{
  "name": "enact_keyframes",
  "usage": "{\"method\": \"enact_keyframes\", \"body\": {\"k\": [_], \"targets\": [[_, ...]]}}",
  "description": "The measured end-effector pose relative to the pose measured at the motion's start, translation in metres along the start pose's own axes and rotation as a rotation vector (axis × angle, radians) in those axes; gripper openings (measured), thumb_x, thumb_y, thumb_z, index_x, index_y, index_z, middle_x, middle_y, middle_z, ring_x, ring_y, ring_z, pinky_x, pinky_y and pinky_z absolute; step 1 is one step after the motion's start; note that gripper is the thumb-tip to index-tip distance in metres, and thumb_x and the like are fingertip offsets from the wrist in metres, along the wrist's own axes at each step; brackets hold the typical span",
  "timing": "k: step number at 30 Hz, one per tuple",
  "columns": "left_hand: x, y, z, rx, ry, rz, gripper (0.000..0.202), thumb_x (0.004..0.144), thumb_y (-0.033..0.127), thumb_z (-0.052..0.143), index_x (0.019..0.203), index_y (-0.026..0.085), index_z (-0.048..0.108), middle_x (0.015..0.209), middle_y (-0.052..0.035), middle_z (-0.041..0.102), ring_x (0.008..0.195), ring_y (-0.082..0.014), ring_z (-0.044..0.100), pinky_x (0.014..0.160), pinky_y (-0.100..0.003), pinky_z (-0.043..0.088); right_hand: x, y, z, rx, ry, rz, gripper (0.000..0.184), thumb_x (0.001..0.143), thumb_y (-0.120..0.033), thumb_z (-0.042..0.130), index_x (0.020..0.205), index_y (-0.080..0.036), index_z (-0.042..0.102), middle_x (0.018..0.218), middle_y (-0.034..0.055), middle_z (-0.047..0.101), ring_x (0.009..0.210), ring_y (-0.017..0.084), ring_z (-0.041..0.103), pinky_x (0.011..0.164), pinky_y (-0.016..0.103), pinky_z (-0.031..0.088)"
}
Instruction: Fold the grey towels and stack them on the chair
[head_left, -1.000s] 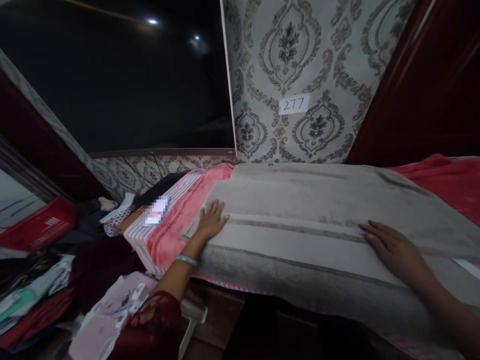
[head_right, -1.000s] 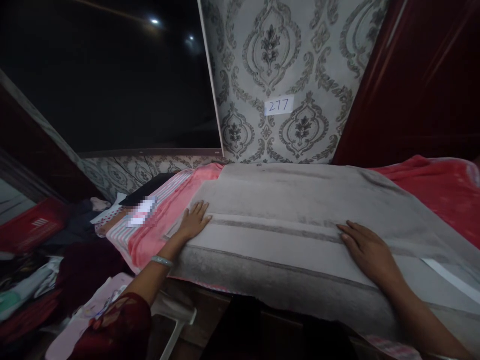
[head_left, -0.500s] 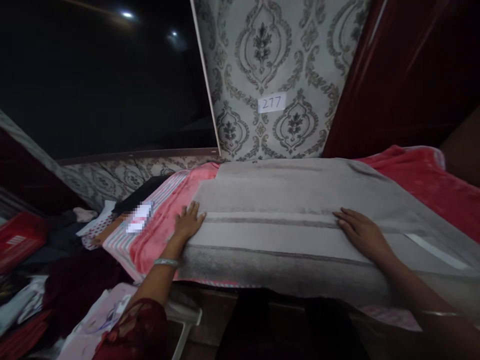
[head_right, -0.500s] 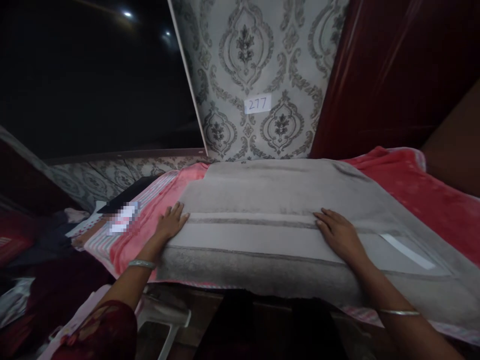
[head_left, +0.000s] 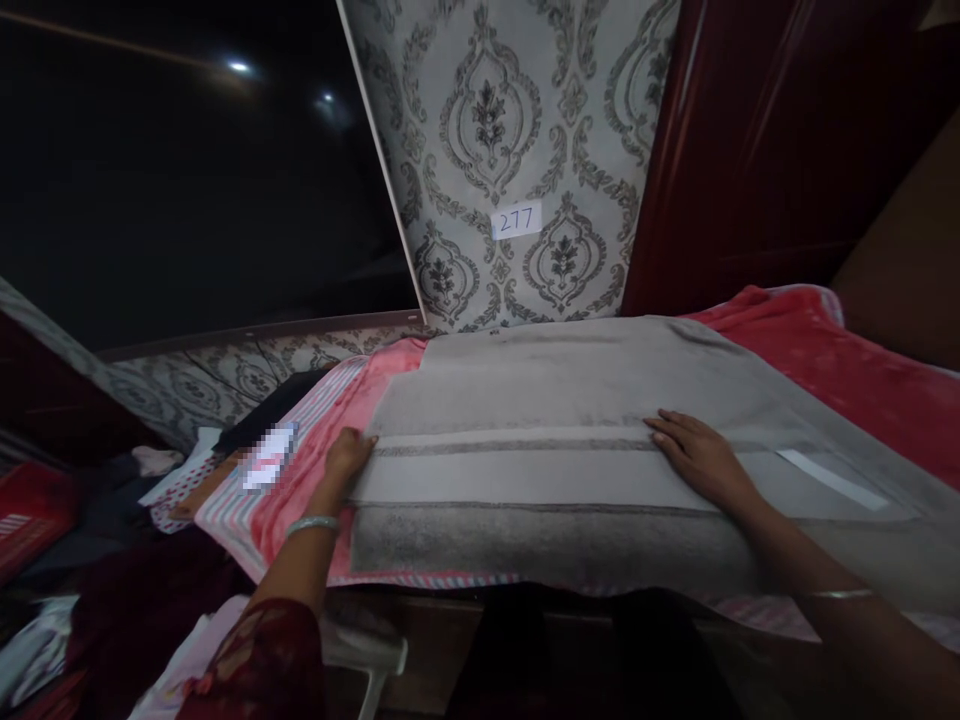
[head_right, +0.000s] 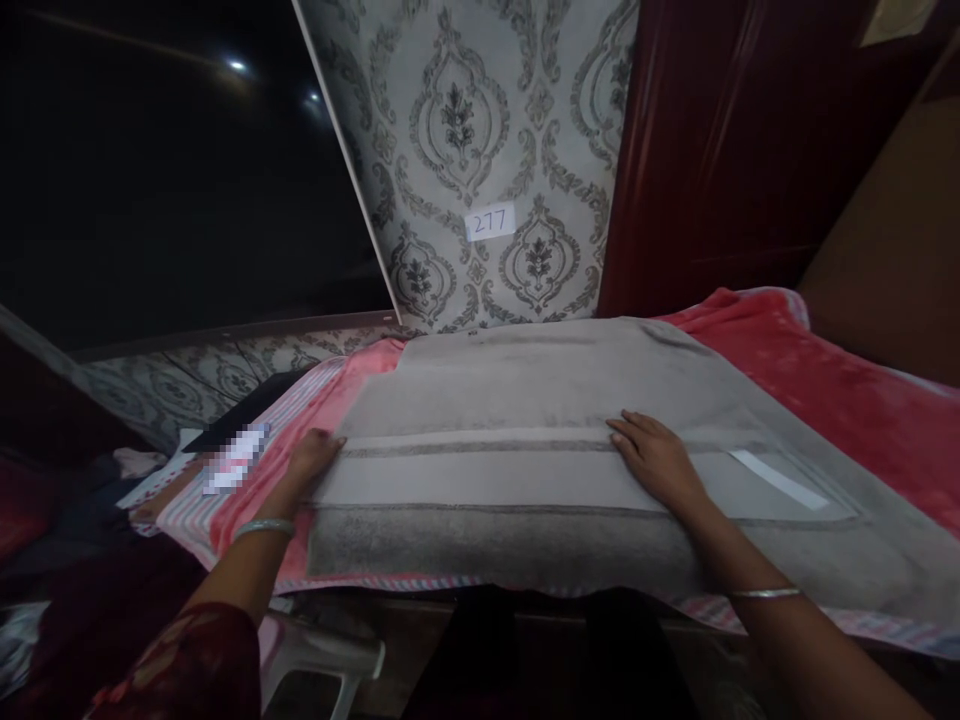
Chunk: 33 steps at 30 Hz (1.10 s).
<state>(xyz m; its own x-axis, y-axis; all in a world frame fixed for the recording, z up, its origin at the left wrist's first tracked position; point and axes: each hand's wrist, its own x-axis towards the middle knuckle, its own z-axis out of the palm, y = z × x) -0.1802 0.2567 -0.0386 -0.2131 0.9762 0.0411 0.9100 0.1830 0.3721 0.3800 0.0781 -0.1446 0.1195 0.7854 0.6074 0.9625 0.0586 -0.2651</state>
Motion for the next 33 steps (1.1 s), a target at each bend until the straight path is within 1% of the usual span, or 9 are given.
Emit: {"method": "enact_keyframes", "body": {"k": [3,6,12,17,21,24,26,29,33], "targets": [[0.012,-0.007,-0.01,-0.114,-0.099,-0.026,0.025,0.08,0.035,0.065,0.09,0.013,0.065,0.091,-0.0135,0.071,0.092,-0.0298,0.068,0.077,-0.036,0.051,0.0,-0.001,0.001,-0.005,0.002,0.01,0.047,0.096,-0.047,0.038,0.117,-0.022,0.072,0.128,0.0114,0.067,0.121,0.03,0.06,0.109,0.051,0.044],[0.015,-0.009,-0.018,-0.249,-0.196,-0.035,0.019,0.077,0.034,0.066,0.08,0.016,0.064,0.081,-0.0081,0.07,0.082,-0.0259,0.068,0.069,-0.033,0.052,0.0,-0.002,0.001,-0.012,0.0,0.02,0.047,0.096,-0.046,0.038,0.117,-0.022,0.072,0.128,0.0108,0.067,0.121,0.029,0.06,0.108,0.051,0.045],[0.018,-0.015,-0.03,-0.496,-0.33,-0.006,0.037,0.067,0.032,0.075,0.1,0.017,0.067,0.097,-0.008,0.072,0.089,-0.0228,0.069,0.073,-0.029,0.056,0.0,-0.002,0.002,-0.011,-0.007,0.032,0.047,0.096,-0.046,0.037,0.119,-0.023,0.071,0.13,0.0109,0.066,0.122,0.03,0.06,0.108,0.052,0.045],[0.023,-0.008,-0.04,-0.809,-0.54,0.016,0.054,0.059,0.025,0.082,0.11,0.016,0.068,0.088,-0.0091,0.074,0.078,-0.0237,0.071,0.07,-0.032,0.057,0.001,-0.001,0.003,-0.032,-0.01,0.025,0.051,0.097,-0.047,0.035,0.119,-0.019,0.071,0.13,0.0137,0.066,0.121,0.031,0.06,0.108,0.051,0.045],[0.018,0.03,-0.058,-0.907,-0.576,0.126,0.063,0.059,0.024,0.081,0.119,0.013,0.066,0.091,-0.0101,0.075,0.079,-0.0238,0.071,0.072,-0.032,0.057,0.001,0.0,0.006,-0.029,-0.008,0.03,0.047,0.097,-0.045,0.038,0.12,-0.021,0.071,0.13,0.012,0.066,0.122,0.03,0.06,0.107,0.051,0.045],[0.005,0.077,-0.068,-0.884,-0.662,0.284,0.064,0.061,0.029,0.079,0.123,0.015,0.066,0.1,-0.0096,0.075,0.089,-0.0263,0.071,0.079,-0.034,0.057,0.001,0.001,0.008,-0.025,-0.001,0.037,0.045,0.097,-0.045,0.038,0.12,-0.023,0.071,0.131,0.0101,0.066,0.122,0.029,0.06,0.107,0.052,0.045],[-0.007,0.113,-0.063,-0.802,-0.664,0.404,0.064,0.065,0.031,0.074,0.126,0.015,0.064,0.107,-0.0089,0.074,0.099,-0.0284,0.069,0.086,-0.037,0.056,0.001,0.0,0.009,-0.024,-0.002,0.045,0.045,0.096,-0.045,0.039,0.12,-0.024,0.07,0.131,0.0096,0.065,0.123,0.029,0.059,0.106,0.052,0.046],[-0.031,0.163,-0.03,-0.484,-0.456,0.618,0.06,0.071,0.023,0.06,0.13,0.012,0.062,0.12,-0.009,0.071,0.118,-0.0288,0.061,0.098,-0.038,0.05,0.001,-0.001,0.009,-0.025,0.001,0.057,0.045,0.097,-0.045,0.039,0.121,-0.023,0.07,0.132,0.0108,0.065,0.125,0.03,0.058,0.105,0.053,0.047],[-0.066,0.202,0.041,-0.304,-0.483,0.675,0.048,0.06,0.011,0.061,0.106,0.015,0.072,0.108,-0.0064,0.075,0.109,-0.0284,0.064,0.098,-0.036,0.049,0.002,-0.003,0.007,-0.02,-0.008,0.048,0.047,0.097,-0.044,0.038,0.12,-0.019,0.071,0.132,0.0136,0.064,0.123,0.03,0.059,0.105,0.052,0.046]]}}
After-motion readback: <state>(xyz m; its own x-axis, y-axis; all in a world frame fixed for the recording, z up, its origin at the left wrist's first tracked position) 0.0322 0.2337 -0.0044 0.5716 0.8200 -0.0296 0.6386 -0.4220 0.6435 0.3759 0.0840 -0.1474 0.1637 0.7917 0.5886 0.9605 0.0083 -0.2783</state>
